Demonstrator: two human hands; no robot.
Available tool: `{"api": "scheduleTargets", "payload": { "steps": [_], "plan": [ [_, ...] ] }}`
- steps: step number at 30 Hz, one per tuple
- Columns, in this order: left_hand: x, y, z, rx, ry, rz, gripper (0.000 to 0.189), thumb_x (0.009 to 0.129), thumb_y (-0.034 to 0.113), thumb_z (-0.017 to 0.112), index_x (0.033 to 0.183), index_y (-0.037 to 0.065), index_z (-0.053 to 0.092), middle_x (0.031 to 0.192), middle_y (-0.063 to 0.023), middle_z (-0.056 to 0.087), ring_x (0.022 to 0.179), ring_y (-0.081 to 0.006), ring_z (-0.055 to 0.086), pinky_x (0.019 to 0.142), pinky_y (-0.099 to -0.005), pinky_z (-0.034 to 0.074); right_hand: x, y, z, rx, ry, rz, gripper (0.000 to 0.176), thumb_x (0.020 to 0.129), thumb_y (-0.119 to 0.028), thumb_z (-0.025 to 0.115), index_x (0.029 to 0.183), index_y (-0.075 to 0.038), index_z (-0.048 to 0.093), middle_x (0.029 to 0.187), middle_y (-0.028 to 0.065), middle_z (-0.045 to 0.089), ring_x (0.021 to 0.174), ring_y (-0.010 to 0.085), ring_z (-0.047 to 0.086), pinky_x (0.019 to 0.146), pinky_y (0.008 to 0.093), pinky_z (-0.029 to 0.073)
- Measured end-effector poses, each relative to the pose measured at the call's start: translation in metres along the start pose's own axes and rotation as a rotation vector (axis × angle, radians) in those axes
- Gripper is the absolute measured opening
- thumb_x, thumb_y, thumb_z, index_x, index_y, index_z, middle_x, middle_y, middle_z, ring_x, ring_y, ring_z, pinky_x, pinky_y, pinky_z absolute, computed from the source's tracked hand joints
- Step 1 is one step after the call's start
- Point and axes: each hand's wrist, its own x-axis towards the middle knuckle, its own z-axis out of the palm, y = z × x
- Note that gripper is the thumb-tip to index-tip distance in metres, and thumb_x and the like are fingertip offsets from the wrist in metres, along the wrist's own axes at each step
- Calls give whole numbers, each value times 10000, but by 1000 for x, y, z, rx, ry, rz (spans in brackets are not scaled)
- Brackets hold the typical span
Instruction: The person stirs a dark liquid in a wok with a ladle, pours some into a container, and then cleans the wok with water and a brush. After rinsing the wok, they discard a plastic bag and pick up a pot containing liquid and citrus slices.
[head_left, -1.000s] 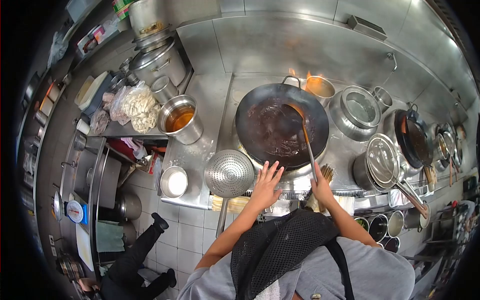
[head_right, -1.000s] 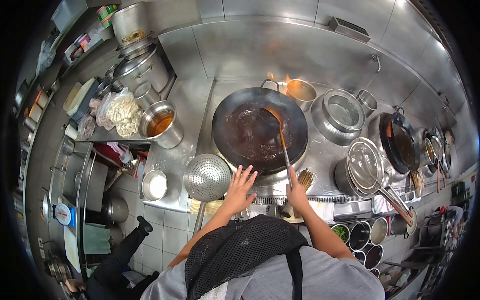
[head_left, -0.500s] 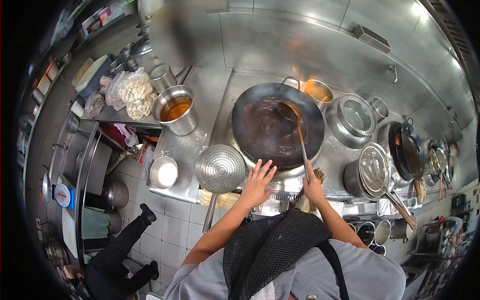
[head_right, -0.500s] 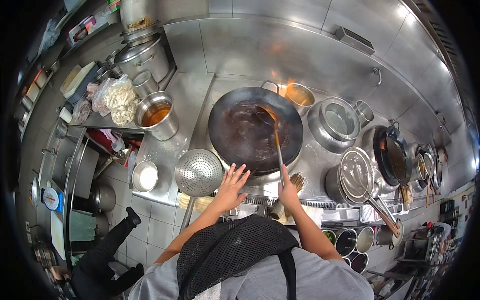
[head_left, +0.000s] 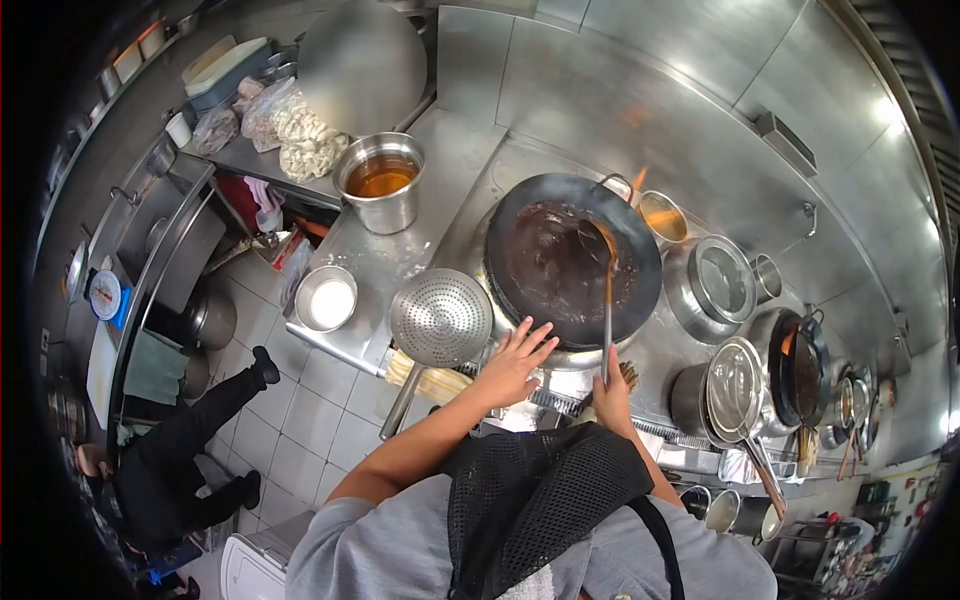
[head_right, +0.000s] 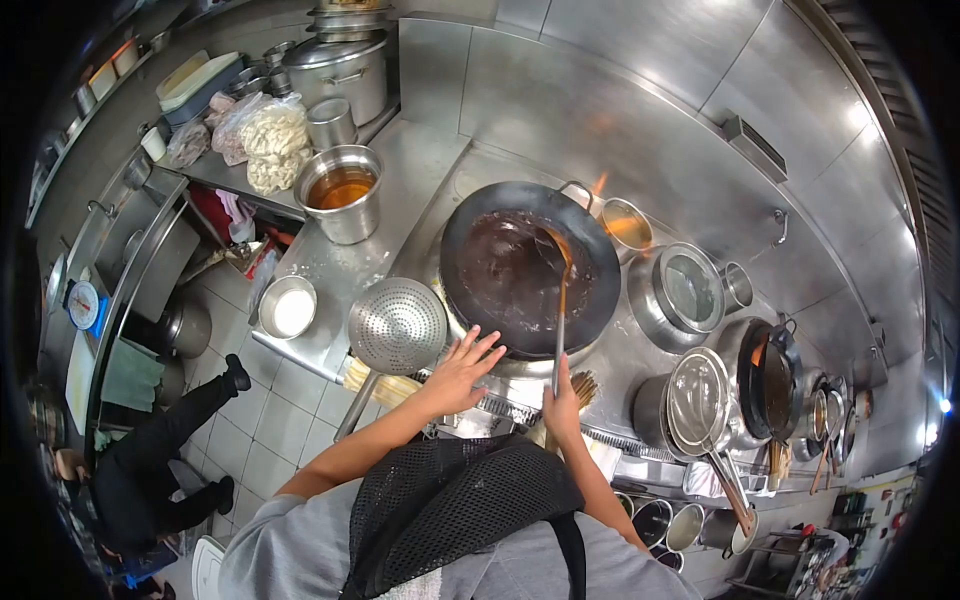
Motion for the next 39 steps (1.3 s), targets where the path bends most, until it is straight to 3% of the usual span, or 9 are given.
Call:
{"api": "scheduleTargets", "payload": {
  "steps": [5, 6, 15, 21, 23, 27, 33, 35, 39],
  "plan": [
    [1, -1, 4, -4, -11, -27, 836, 823, 138, 730, 1556, 134, 326, 1653, -93, 211, 1536, -410, 117, 1202, -601, 232, -19, -35, -73, 218, -295, 480, 740, 920, -19, 547, 1597, -73, 253, 1212, 154, 655, 811, 165, 599, 775, 311, 512],
    [2, -2, 3, -1, -18, -22, 838, 824, 137, 728, 1557, 135, 322, 1652, -93, 212, 1536, -412, 115, 1202, -600, 235, -20, -4, -64, 194, -125, 138, 714, 945, -39, 546, 1602, -123, 281, 652, -34, 513, 523, 70, 470, 489, 258, 414],
    [2, -1, 0, 23, -47, -19, 841, 835, 178, 747, 1558, 116, 321, 1656, -104, 196, 1537, -422, 98, 1210, -591, 227, -49, 1, -67, 267, -40, 373, 634, 964, -81, 534, 1558, -52, 314, 982, 139, 675, 683, 169, 622, 547, 306, 507],
    [2, -2, 0, 34, -46, -2, 841, 838, 175, 741, 1560, 109, 316, 1661, -104, 185, 1537, -424, 93, 1207, -593, 233, -53, -75, -70, 1017, -247, 814, 489, 993, -122, 570, 1457, -100, 416, 736, -30, 468, 514, 63, 411, 457, 237, 392],
    [3, -2, 0, 41, -61, -4, 844, 839, 179, 739, 1563, 109, 311, 1661, -103, 188, 1538, -421, 94, 1207, -593, 232, -30, -60, -79, 1870, -408, 1067, 466, 994, -141, 589, 1428, -107, 425, 719, -34, 443, 494, 73, 402, 441, 242, 392],
    [2, -3, -1, 29, -71, 0, 841, 840, 192, 738, 1565, 119, 318, 1661, -106, 189, 1539, -420, 92, 1208, -594, 229, -18, -99, -82, 787, -380, 520, 629, 971, -78, 526, 1561, -92, 308, 698, -5, 480, 460, 67, 423, 425, 234, 378],
    [2, 4, 0, 50, -61, -12, 842, 834, 178, 736, 1563, 113, 320, 1665, -115, 179, 1539, -414, 102, 1212, -579, 225, 5, -20, -90, 305, -154, 117, 728, 891, 11, 513, 1585, -75, 311, 793, -22, 551, 577, 35, 454, 507, 228, 398],
    [-1, 7, 1, 74, -37, -16, 837, 825, 164, 734, 1556, 106, 331, 1663, -120, 184, 1536, -414, 120, 1204, -583, 242, 36, -28, -95, 172, -173, 185, 696, 892, -11, 553, 1557, -72, 356, 1183, 132, 688, 929, 218, 664, 874, 343, 507],
    [-14, 15, 7, 21, 12, -17, 814, 840, 151, 719, 1557, 112, 333, 1656, -148, 200, 1529, -416, 156, 1209, -573, 235, 83, -42, -69, 3, -172, 184, 675, 915, -58, 594, 1551, -100, 372, 1153, 227, 691, 951, 269, 680, 889, 354, 502]
  ]
}}
